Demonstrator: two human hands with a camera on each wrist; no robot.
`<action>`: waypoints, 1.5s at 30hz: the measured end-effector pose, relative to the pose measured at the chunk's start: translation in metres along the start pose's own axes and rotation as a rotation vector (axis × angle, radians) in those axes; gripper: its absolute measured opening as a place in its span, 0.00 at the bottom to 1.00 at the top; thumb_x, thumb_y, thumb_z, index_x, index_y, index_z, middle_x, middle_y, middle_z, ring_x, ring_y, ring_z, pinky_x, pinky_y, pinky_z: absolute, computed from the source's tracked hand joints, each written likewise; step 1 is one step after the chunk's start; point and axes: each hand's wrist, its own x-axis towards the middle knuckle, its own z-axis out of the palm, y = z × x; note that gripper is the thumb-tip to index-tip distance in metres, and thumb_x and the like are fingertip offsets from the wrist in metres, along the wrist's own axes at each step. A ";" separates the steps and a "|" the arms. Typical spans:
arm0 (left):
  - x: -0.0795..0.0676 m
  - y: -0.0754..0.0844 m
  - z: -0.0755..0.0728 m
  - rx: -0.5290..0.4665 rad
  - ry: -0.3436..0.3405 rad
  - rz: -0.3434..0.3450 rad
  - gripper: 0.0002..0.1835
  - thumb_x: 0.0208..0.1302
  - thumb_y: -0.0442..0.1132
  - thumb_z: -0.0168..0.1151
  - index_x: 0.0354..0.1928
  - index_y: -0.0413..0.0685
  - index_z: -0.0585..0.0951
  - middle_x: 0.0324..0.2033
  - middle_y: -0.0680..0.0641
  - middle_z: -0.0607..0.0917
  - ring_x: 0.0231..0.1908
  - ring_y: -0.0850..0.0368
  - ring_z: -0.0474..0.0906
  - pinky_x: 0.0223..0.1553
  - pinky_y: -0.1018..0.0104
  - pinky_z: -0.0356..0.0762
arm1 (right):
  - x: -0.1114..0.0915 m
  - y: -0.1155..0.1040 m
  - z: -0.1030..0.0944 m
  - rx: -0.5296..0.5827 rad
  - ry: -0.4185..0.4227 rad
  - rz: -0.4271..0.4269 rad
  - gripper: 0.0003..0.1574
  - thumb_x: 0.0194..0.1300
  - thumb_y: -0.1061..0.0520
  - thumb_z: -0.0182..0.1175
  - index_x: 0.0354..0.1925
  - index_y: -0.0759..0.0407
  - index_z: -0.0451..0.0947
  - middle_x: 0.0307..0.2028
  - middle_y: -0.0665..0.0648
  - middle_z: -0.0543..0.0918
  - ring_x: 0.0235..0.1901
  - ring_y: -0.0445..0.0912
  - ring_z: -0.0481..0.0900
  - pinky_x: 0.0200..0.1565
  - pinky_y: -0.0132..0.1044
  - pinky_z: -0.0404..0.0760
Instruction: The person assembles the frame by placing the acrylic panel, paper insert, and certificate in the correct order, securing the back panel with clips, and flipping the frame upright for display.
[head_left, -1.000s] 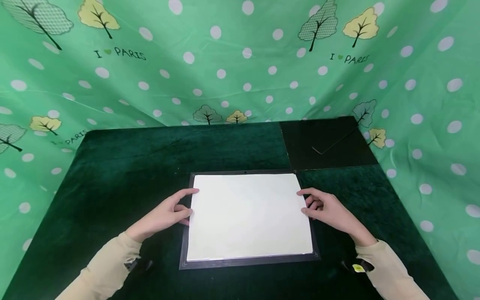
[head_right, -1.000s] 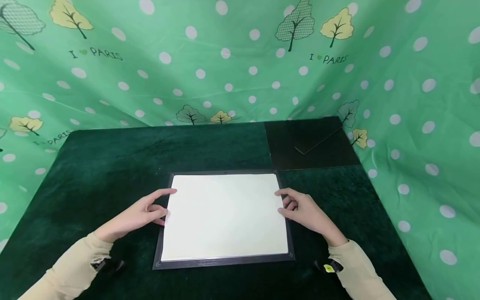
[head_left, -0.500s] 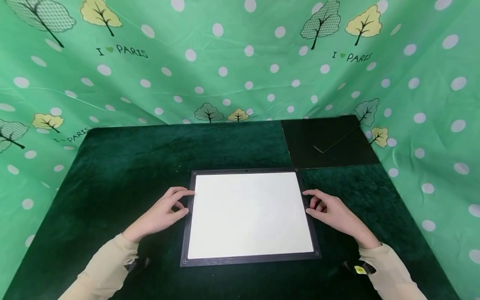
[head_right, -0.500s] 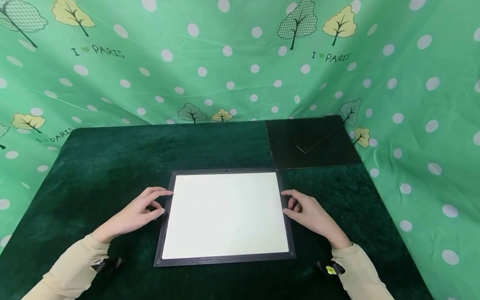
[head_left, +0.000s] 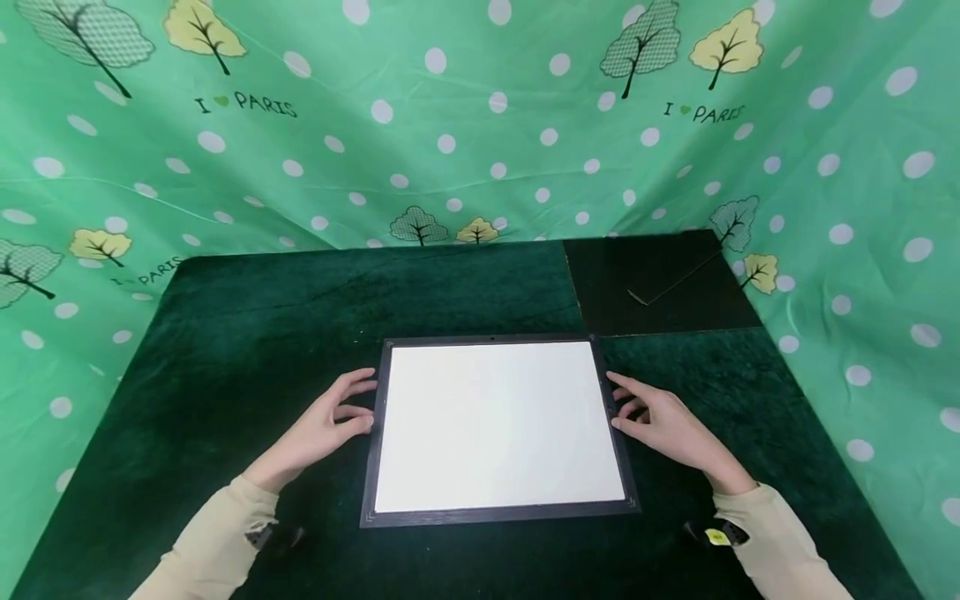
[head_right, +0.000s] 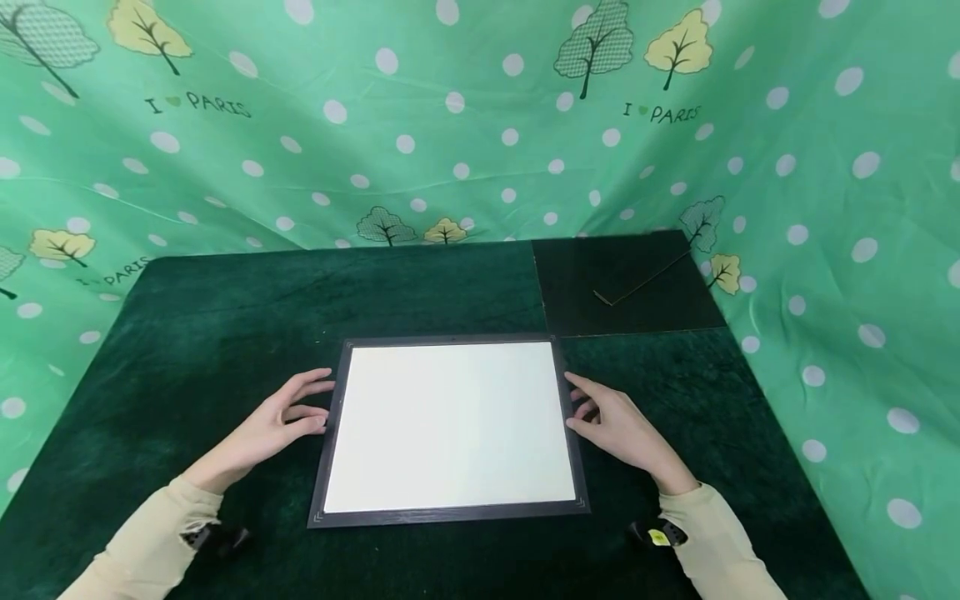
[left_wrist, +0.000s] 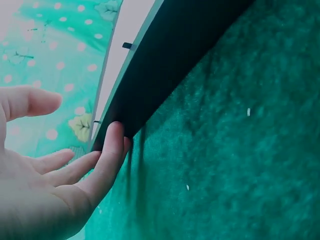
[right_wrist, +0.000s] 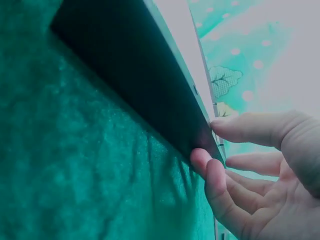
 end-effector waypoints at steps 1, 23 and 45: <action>0.000 -0.001 -0.001 -0.006 0.003 -0.001 0.35 0.66 0.34 0.61 0.71 0.42 0.56 0.65 0.30 0.64 0.50 0.38 0.77 0.49 0.42 0.75 | 0.001 -0.001 0.000 -0.001 -0.004 -0.010 0.38 0.63 0.64 0.63 0.68 0.69 0.62 0.50 0.65 0.78 0.41 0.49 0.80 0.37 0.38 0.80; 0.012 -0.015 -0.030 -0.093 0.027 -0.050 0.30 0.71 0.37 0.55 0.71 0.40 0.58 0.68 0.32 0.60 0.53 0.36 0.76 0.49 0.52 0.77 | 0.037 -0.017 0.012 0.025 -0.027 -0.059 0.37 0.63 0.61 0.65 0.67 0.66 0.65 0.55 0.66 0.74 0.45 0.52 0.75 0.39 0.37 0.80; 0.055 -0.010 -0.047 0.111 -0.013 -0.134 0.32 0.66 0.32 0.60 0.71 0.43 0.63 0.63 0.31 0.68 0.54 0.37 0.76 0.54 0.40 0.70 | 0.079 -0.001 -0.002 0.004 0.019 -0.074 0.31 0.70 0.60 0.56 0.68 0.64 0.63 0.62 0.70 0.64 0.49 0.58 0.75 0.43 0.51 0.78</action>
